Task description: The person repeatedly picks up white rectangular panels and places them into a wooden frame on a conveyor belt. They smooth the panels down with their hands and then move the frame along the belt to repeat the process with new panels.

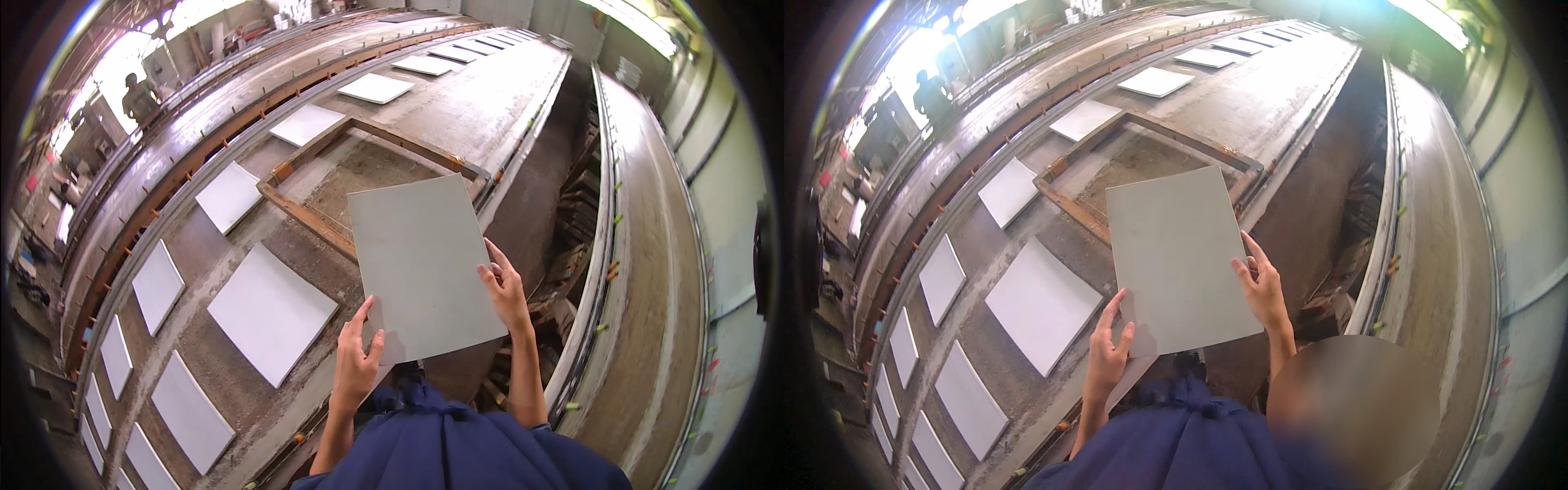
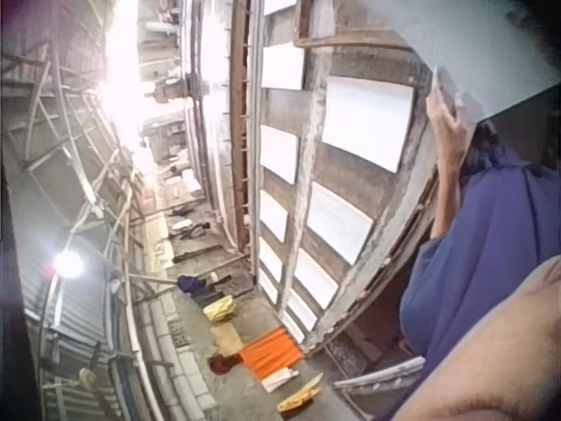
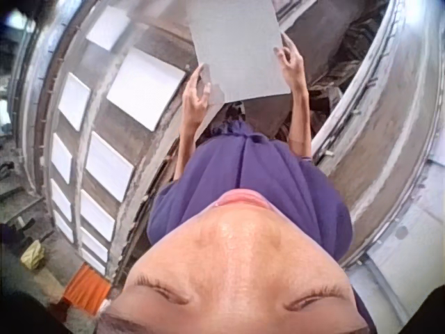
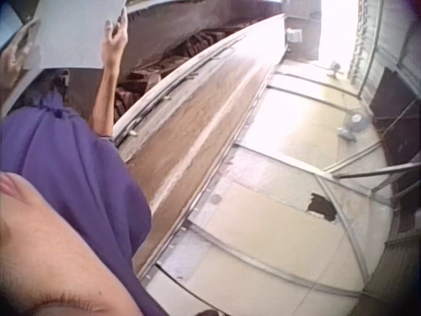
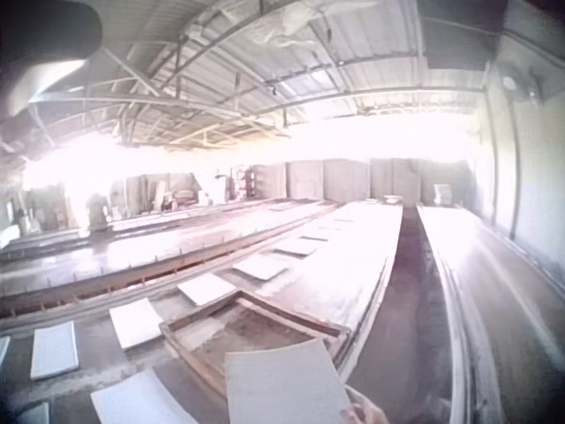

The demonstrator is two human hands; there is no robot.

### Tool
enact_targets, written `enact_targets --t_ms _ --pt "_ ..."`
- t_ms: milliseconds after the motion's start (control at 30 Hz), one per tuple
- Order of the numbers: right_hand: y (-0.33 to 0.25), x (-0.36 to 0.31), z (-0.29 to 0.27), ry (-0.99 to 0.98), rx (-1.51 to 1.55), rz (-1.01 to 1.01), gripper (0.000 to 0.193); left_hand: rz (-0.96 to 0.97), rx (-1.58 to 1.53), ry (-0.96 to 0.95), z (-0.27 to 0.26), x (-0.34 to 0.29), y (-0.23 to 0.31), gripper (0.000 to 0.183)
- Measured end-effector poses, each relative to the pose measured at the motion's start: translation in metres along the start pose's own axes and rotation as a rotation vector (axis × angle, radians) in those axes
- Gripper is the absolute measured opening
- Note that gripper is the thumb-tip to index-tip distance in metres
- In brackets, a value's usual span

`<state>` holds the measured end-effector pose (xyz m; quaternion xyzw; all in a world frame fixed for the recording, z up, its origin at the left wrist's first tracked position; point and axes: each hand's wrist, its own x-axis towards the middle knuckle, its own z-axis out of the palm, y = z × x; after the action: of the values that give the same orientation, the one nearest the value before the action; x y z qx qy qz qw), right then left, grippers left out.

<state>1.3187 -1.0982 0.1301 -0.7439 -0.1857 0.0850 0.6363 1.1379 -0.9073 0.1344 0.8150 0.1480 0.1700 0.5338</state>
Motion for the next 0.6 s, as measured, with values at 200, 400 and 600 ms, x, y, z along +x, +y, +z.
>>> enact_targets --t_ms 200,400,600 --pt "-0.013 0.085 0.002 -0.138 -0.019 -0.055 0.052 -0.070 -0.047 0.134 0.018 0.037 -0.001 0.054" --pt "0.025 0.194 0.016 -0.317 0.019 -0.251 0.048 -0.096 0.019 0.279 0.019 0.067 0.002 0.049" --pt "0.070 0.296 0.056 -0.500 0.119 -0.123 0.050 -0.130 0.285 0.409 0.027 0.090 -0.012 0.042"
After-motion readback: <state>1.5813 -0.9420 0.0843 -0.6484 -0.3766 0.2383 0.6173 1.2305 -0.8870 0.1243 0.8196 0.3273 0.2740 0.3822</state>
